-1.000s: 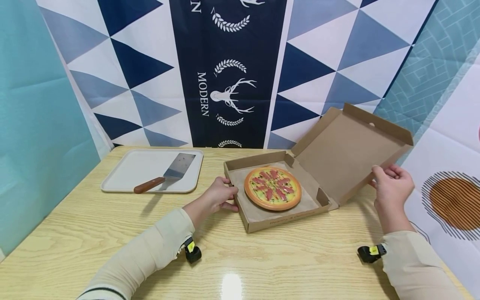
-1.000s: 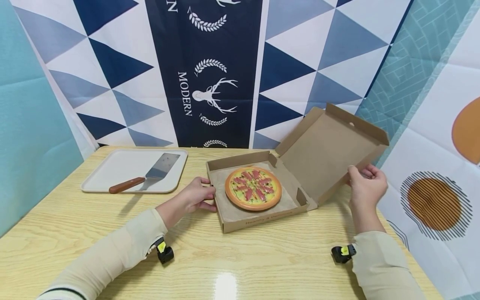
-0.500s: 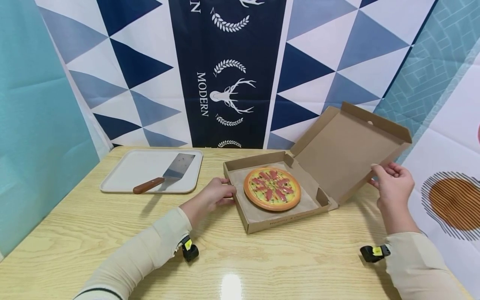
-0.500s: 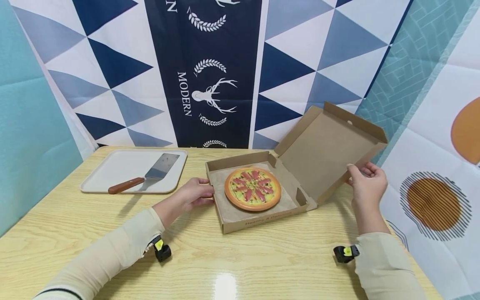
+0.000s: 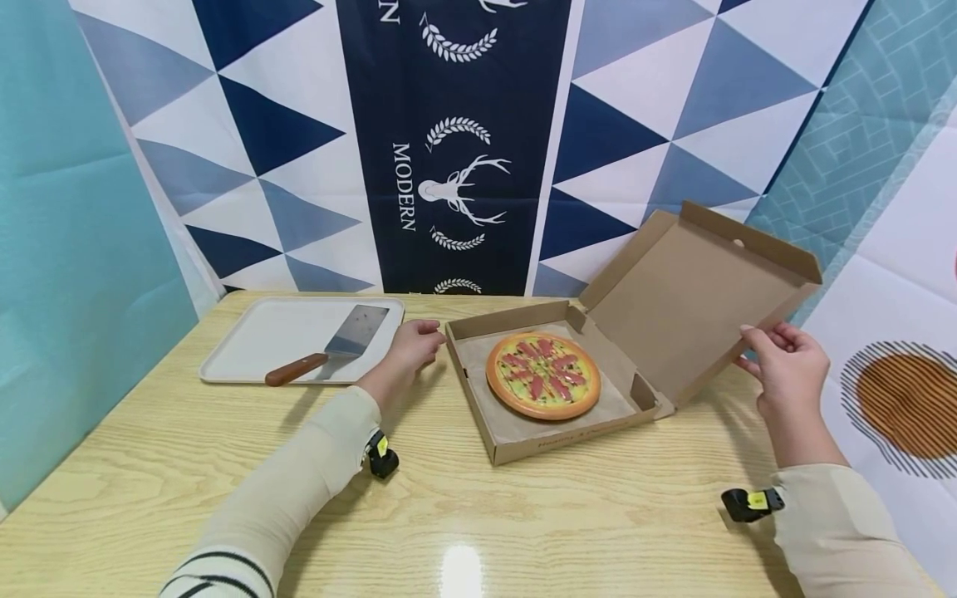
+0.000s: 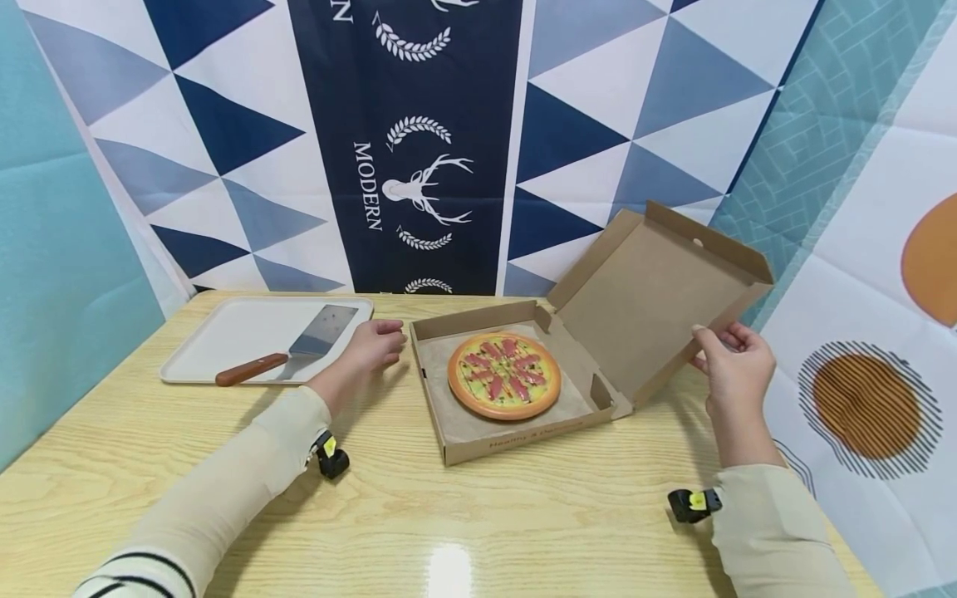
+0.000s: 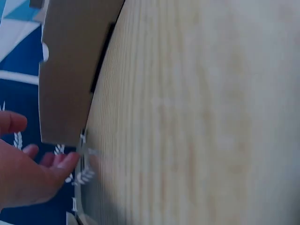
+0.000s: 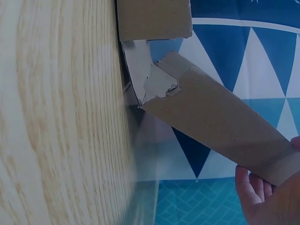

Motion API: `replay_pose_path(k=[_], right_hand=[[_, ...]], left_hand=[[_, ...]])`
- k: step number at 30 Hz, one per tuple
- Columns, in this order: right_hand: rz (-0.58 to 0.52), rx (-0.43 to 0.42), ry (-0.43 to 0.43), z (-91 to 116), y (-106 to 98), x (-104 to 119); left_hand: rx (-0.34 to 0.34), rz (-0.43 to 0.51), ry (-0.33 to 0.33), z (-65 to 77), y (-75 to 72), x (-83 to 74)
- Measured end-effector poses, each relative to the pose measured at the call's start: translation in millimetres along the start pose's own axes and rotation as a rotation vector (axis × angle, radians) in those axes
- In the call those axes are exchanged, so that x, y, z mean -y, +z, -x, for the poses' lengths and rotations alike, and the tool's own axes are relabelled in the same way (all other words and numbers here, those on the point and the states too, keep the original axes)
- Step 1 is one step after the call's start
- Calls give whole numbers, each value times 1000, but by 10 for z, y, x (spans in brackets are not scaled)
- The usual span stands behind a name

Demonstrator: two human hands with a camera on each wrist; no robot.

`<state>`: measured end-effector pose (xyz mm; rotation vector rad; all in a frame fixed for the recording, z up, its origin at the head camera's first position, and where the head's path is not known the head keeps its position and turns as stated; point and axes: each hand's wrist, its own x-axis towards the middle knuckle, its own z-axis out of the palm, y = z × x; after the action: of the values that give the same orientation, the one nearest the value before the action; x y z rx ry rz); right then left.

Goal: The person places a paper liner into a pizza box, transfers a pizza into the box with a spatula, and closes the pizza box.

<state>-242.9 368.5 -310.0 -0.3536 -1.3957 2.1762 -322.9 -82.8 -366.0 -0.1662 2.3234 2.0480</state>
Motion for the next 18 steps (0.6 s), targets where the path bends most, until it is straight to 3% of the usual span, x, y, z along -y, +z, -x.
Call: replay_pose_path(k=[4,11,18], right_hand=[[-9,16,-2,4,-9,8],[-19,59,-19,5,-29,10],[-56,88,-16,-16,-57,19]], left_hand=[[11,40,21,-81,-3,-8],[54,31,24,-214,-23,20],[143,48,27,-299,-17,20]])
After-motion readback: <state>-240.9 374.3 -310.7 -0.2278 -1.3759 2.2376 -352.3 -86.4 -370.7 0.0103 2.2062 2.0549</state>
